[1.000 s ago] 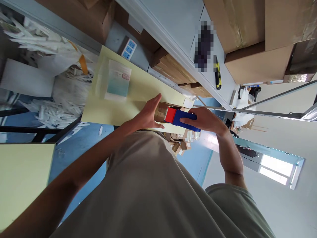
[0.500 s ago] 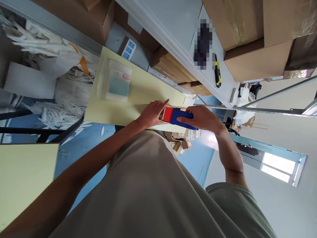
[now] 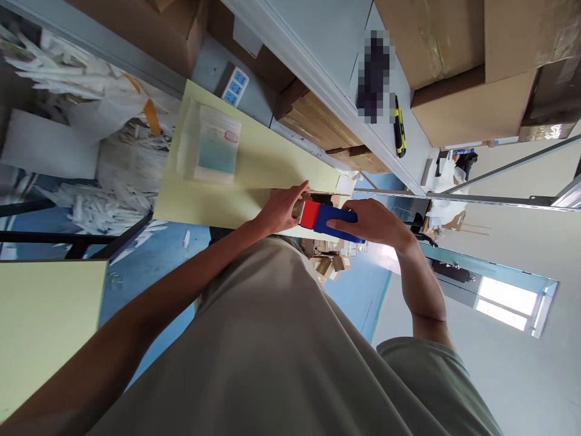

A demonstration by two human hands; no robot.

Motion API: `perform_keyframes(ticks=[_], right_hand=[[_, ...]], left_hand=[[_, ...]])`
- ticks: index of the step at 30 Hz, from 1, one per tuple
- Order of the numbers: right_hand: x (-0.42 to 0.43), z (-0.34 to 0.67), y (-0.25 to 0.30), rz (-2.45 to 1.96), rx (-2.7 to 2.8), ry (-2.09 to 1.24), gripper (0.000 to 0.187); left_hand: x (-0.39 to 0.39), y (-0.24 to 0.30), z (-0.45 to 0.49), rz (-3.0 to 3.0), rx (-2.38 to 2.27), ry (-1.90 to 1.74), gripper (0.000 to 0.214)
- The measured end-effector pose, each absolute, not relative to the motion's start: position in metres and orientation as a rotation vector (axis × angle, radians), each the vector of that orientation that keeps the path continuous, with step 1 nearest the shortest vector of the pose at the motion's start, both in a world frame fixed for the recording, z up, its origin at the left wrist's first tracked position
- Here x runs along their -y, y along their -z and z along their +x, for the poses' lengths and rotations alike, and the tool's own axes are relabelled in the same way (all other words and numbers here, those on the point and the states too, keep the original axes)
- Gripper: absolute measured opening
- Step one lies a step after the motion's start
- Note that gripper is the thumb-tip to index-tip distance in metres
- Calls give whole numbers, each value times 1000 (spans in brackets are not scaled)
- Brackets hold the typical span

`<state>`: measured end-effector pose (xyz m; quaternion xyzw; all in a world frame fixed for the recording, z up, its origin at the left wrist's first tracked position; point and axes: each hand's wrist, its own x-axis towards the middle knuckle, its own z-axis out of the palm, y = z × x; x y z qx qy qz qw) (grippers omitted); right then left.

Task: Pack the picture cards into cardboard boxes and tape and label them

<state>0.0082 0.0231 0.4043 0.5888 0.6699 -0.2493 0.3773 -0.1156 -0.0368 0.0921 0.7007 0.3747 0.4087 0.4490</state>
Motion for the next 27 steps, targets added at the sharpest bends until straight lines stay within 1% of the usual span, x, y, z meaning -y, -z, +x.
perform_keyframes(ticks=[5,11,17,20,23,27], right_hand=[[-19,8,-405,1470,-1722,623,56],[-21,12,-405,1510,-1693,587,56],[-26,29,-399,1567,-1677,570,58],[-30,46,-397,1522,-1654,551,59],[-35,68,-395,1465,-1595,602,56],[-41,97,-382,1410,-1609,626,59]], left_hand=[[31,-95,-118,1744,-944,-892,114],[22,-100,-122,1860,-958,-818,95],[29,-98,-120,1904,-995,-783,93],[36,-93,-121,1876,-1026,-795,92],[42,-90,-121,1841,-1059,-809,90],[48,-93,-116,1832,-1122,-810,79]])
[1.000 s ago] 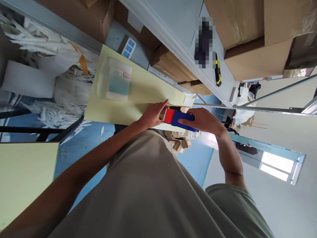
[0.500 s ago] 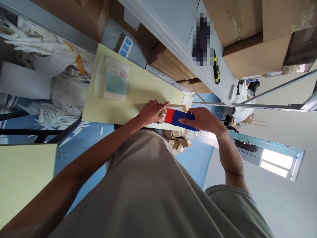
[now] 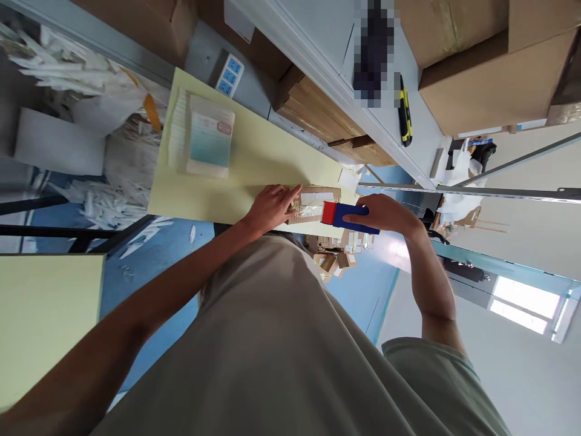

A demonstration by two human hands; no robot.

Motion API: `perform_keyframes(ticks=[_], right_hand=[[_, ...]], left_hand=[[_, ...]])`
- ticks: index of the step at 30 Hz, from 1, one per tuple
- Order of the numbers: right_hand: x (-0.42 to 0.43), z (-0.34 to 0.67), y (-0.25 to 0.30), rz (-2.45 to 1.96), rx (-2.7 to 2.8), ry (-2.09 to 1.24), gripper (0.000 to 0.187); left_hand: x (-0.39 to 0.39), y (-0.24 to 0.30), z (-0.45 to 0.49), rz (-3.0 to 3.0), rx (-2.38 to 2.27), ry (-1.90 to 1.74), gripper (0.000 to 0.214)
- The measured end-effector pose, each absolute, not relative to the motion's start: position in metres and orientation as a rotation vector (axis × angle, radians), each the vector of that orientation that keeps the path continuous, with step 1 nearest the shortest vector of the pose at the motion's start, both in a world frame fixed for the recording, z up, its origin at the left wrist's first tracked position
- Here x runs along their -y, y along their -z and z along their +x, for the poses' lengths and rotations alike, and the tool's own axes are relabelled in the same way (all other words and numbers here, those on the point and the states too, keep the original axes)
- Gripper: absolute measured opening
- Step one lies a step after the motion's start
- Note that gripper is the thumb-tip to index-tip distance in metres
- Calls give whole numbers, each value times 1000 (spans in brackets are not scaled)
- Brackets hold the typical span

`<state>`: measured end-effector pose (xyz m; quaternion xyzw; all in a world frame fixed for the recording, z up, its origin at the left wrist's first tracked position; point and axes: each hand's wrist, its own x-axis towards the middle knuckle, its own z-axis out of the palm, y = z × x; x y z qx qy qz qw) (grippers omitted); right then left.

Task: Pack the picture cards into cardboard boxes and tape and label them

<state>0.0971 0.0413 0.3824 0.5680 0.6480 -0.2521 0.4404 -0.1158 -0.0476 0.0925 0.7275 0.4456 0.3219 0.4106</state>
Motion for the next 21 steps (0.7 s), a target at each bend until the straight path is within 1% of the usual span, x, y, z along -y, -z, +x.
perform_keyframes(ticks=[3,7,10,14,16,18,21], right_hand=[[-49,116,-365,1357,-1694,582,63],[-58,136,-335,1328,-1740,584,64],[-61,147,-309,1306,-1766,624,60],[-57,157,-285,1291,-1809,686,49],[-55,160,-279,1295,-1830,706,47],[-53,163,-277,1303,-1852,708,49],[-50,169,-273,1298,-1889,710,51]], left_hand=[[53,-98,-111,1820,-1176,-814,71],[62,-102,-110,1754,-1212,-833,77],[65,-102,-114,1717,-1200,-835,78],[70,-104,-114,1642,-1248,-819,71],[76,-106,-107,1514,-1343,-841,69],[84,-109,-95,1311,-1496,-898,68],[95,-112,-74,1018,-1702,-975,58]])
